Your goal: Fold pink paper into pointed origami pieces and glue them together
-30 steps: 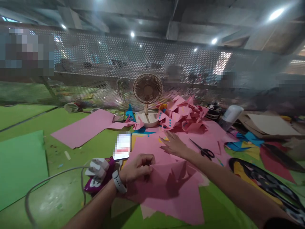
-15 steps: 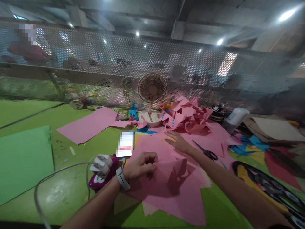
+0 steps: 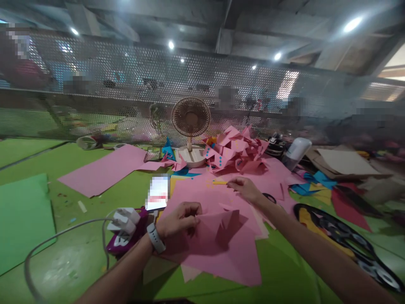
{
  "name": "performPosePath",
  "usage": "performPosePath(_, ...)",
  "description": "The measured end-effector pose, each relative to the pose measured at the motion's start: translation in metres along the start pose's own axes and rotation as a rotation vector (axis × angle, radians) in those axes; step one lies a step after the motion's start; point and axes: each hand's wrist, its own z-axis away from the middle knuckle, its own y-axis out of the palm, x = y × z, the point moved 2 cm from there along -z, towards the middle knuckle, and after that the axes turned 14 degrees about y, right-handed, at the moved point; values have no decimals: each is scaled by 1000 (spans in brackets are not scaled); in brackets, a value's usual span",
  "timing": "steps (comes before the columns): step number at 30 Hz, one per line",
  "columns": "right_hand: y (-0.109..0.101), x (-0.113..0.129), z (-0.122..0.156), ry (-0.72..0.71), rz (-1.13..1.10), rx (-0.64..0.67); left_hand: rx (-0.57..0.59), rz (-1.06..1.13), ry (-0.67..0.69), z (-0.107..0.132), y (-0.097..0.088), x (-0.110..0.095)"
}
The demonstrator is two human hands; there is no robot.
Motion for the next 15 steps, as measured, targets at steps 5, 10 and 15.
performPosePath(5,-14,0,10,-93,274,-67,9,-13,-11,-1,1,-1)
performPosePath(10,-12,2,9,-178,490,-47,5,-35,-9,0,-1,-1)
performPosePath(15,2,-3,-6,-276,686,-13,11,-48,-4,0,-1,0)
